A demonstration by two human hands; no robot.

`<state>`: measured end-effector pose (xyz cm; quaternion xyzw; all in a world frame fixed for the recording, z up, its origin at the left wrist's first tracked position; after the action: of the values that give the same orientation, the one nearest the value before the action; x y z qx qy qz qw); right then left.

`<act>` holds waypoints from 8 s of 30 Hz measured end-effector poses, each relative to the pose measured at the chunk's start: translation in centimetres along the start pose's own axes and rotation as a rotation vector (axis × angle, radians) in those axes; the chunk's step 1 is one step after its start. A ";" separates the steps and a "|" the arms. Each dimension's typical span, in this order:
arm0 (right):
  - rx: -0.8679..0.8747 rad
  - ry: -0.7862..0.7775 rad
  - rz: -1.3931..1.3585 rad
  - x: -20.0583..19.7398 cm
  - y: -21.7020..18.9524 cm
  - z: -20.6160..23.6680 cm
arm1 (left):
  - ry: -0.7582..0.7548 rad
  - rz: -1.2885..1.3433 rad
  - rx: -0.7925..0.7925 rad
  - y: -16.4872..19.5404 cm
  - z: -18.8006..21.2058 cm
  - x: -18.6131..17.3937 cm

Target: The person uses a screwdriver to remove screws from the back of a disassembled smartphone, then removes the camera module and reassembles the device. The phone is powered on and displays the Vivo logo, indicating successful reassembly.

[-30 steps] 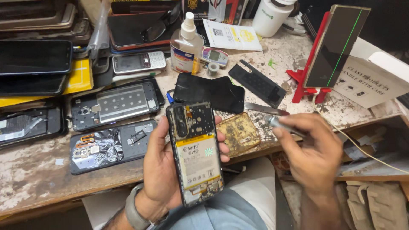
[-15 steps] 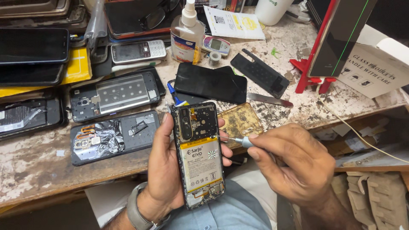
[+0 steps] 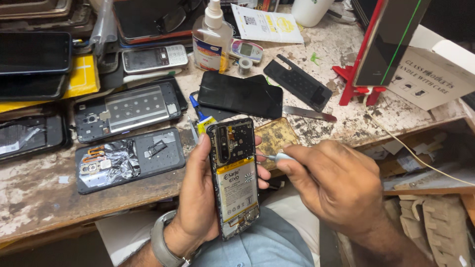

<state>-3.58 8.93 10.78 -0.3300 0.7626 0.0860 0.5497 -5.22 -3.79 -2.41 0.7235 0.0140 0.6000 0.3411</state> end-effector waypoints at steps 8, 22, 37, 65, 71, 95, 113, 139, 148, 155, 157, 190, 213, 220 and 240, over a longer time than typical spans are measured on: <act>-0.090 -0.192 -0.023 0.2 -1.3 -1.8 | -0.046 0.075 -0.044 0.6 -0.1 0.1; -0.189 -0.174 -0.071 -0.2 -3.5 -2.6 | 0.002 0.087 -0.026 2.2 0.6 -0.1; -0.129 -0.156 -0.045 -0.2 -4.2 -3.1 | -0.010 0.123 -0.039 2.9 1.0 -0.2; -0.034 -0.096 -0.143 0.6 -2.8 -2.1 | 0.036 0.123 -0.039 3.2 4.2 0.0; 0.011 -0.089 -0.192 1.8 -2.9 -1.7 | 0.062 0.129 -0.053 3.1 4.8 -0.5; -0.229 -0.140 -0.294 1.4 -7.3 -4.8 | 0.015 0.189 -0.010 4.0 2.8 -0.9; -0.256 -0.282 -0.165 1.3 -9.5 -5.6 | 0.031 0.200 -0.061 4.4 4.1 -0.7; -0.171 -0.176 -0.162 0.8 -13.6 -4.0 | 0.023 0.225 -0.059 4.7 8.5 -0.3; -0.196 -0.138 -0.240 0.1 -12.9 -2.9 | -0.066 0.232 -0.089 4.5 8.2 0.6; -0.009 -0.100 -0.172 -0.1 -8.1 -1.5 | 0.156 0.157 -0.076 4.3 9.3 -1.1; 0.028 -0.128 -0.124 0.8 -6.9 -1.4 | 0.079 0.176 -0.103 3.8 9.4 -0.1; -0.039 -0.070 -0.220 -1.2 -10.2 3.0 | -0.102 0.170 -0.149 0.3 11.5 2.3; -0.049 -0.053 -0.065 -1.3 -10.9 2.8 | -0.117 0.129 -0.067 0.0 12.1 2.4; -0.130 -0.085 -0.008 -0.8 -12.6 1.2 | -0.077 0.078 -0.082 1.1 12.7 1.5; 0.023 -0.209 -0.090 0.6 -13.6 -2.1 | -0.086 0.115 -0.029 4.5 13.7 0.9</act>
<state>2.80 -2.80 14.26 -0.3470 0.6865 0.0865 0.6331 5.36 -13.39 0.06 0.7434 -0.0508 0.5869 0.3169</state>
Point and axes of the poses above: each hand's wrist, its own z-axis away from the middle knuckle, its own x-axis out of the palm, y = z × x, the point moved 9 cm from there along -z, towards the middle knuckle, and after that the axes turned 11 degrees about -y, right-handed, at the moved point
